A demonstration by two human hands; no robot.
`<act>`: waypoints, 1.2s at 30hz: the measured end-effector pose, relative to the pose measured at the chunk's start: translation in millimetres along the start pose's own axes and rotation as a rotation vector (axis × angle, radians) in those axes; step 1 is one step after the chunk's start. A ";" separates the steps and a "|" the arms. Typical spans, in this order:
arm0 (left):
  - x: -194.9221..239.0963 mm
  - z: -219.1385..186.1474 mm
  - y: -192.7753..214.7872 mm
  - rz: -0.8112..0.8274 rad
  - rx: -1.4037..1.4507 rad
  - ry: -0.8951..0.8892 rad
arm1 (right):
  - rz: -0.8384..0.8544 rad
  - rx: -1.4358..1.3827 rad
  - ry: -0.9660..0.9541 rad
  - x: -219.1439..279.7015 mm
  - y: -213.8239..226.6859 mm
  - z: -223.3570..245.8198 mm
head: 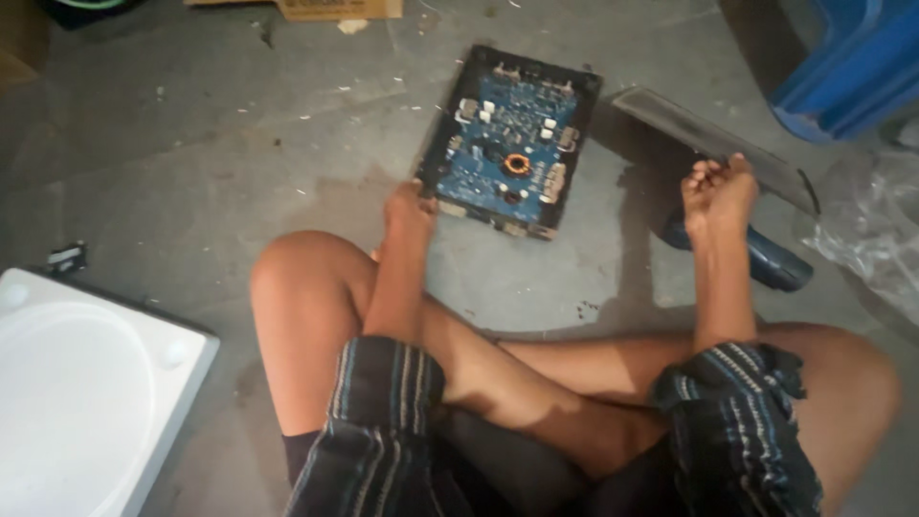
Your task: The person uses a cordless drill to remove screws from the casing of an electronic device. After removing the cover, the person continues to unscrew components from the internal circuit board.
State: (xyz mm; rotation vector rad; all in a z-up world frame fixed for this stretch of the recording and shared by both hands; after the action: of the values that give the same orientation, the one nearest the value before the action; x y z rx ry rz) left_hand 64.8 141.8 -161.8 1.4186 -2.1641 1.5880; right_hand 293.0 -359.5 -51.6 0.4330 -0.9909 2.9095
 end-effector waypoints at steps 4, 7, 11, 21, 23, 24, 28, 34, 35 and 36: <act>25.2 6.0 17.2 -0.289 -0.172 -0.021 | 0.038 -0.059 -0.128 -30.8 -16.8 -10.4; 48.2 4.0 4.2 -0.228 -0.257 -0.058 | 0.021 0.019 -0.195 -61.1 -23.6 -17.5; 98.0 -33.3 -31.3 -0.213 -0.958 -0.504 | 0.057 0.079 -0.314 -96.1 -36.3 -42.1; 161.5 -49.6 -81.6 -0.313 -1.725 -0.542 | 0.087 0.390 -0.460 -111.0 -56.6 -103.4; 165.3 -46.7 -83.8 -0.305 -1.732 -0.573 | 0.202 0.527 -0.447 -111.6 -61.5 -102.0; 165.6 -46.8 -84.7 -0.314 -1.738 -0.580 | 0.291 0.612 -0.411 -108.5 -67.5 -105.4; 164.8 -50.7 -83.4 -0.333 -1.690 -0.581 | 0.371 1.610 0.204 -70.2 -91.2 -87.9; 162.3 -47.8 -88.0 -0.232 -1.648 -0.839 | 0.240 1.326 0.215 23.6 -134.4 -67.1; 160.6 -49.5 -87.8 -0.206 -1.639 -0.878 | 0.232 1.522 0.430 41.2 -151.3 -54.4; 159.0 -49.3 -87.3 -0.180 -1.626 -0.916 | 0.223 1.714 0.652 60.0 -165.7 -44.0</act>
State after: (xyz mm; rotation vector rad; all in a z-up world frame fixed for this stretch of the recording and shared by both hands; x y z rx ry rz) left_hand 18.4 82.4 10.4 1.4631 -2.2560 -1.1010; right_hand 245.0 -204.3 29.7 -0.6573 1.6474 2.8137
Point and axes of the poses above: each hand's wrist, its own x-axis away from the middle knuckle, its own y-axis out of the back of the hand, z = x × y, the point moved 8 cm from there along -x, towards the middle knuckle, and after that the axes turned 10 degrees about x, right-handed, at the moved point
